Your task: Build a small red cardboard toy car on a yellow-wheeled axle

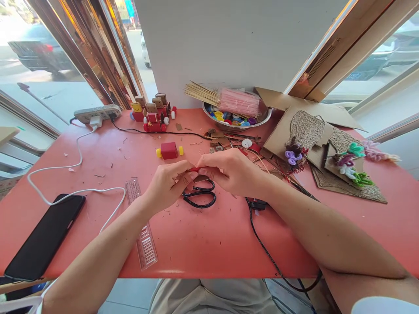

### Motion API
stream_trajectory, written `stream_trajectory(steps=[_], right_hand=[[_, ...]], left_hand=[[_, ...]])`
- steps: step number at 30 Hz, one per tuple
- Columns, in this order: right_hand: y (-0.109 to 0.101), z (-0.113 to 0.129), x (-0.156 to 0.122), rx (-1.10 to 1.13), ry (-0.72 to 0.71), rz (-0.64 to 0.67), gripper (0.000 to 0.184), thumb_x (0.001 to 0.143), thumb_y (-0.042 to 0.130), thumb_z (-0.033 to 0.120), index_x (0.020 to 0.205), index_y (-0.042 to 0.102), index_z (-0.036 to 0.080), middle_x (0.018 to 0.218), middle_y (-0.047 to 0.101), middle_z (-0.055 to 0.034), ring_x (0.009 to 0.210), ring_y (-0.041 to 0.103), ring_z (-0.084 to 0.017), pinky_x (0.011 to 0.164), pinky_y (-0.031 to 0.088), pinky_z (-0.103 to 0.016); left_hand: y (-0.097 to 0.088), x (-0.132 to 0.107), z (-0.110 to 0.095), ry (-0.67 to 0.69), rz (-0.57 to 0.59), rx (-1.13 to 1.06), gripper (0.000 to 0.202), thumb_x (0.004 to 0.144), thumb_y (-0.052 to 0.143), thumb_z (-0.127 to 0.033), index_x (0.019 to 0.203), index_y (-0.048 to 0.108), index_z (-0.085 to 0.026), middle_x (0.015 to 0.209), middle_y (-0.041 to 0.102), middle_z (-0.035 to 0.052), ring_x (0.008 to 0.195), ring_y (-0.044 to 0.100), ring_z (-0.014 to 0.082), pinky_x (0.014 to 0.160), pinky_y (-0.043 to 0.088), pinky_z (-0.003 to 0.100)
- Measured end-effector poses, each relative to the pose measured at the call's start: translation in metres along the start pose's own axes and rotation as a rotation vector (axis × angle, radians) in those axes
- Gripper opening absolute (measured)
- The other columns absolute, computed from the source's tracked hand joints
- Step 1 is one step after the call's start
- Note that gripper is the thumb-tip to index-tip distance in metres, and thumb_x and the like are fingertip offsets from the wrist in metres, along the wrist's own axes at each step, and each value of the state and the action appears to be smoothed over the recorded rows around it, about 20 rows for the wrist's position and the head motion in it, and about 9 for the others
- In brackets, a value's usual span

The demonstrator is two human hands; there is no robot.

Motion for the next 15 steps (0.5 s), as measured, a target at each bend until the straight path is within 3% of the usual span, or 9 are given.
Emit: stream_trajectory(steps=[6, 10, 15], right_hand=[[-0.001, -0.002, 0.000, -0.020, 0.032, 0.055, 0.017, 0.101, 0.048, 0.023, 0.086, 0.055, 0.021, 0.071, 0.056, 0.0033, 0.063, 0.045, -0.011, 0.062, 0.035, -0.024], [0.000, -0.001, 0.000, -0.068, 0.049, 0.141, 0.022, 0.102, 0.046, 0.027, 0.080, 0.042, 0.025, 0.064, 0.047, 0.0055, 0.058, 0.039, -0.011, 0.059, 0.029, -0.025], [0.002, -0.001, 0.001, -0.100, 0.051, 0.200, 0.030, 0.100, 0.046, 0.030, 0.075, 0.031, 0.027, 0.062, 0.041, 0.0056, 0.057, 0.034, -0.012, 0.058, 0.025, -0.028]], left_hand=[[0.001, -0.001, -0.001, -0.005, 0.030, 0.084, 0.029, 0.100, 0.049, -0.037, 0.075, 0.051, -0.023, 0.061, 0.064, -0.0018, 0.053, 0.067, 0.0138, 0.053, 0.048, 0.022], [0.006, -0.004, -0.005, 0.009, 0.058, 0.147, 0.026, 0.100, 0.044, -0.035, 0.077, 0.048, -0.024, 0.063, 0.065, -0.0021, 0.055, 0.065, 0.0133, 0.054, 0.045, 0.022], [0.012, -0.005, -0.006, -0.049, 0.102, 0.061, 0.032, 0.104, 0.043, -0.041, 0.077, 0.049, -0.024, 0.064, 0.068, -0.0011, 0.057, 0.066, 0.0130, 0.058, 0.049, 0.022]])
Point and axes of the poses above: each hand's wrist, its own x-axis towards the middle knuckle, its own y-axis out of the palm, z = x × y, the point moved 6 cm from there along x, towards the middle knuckle
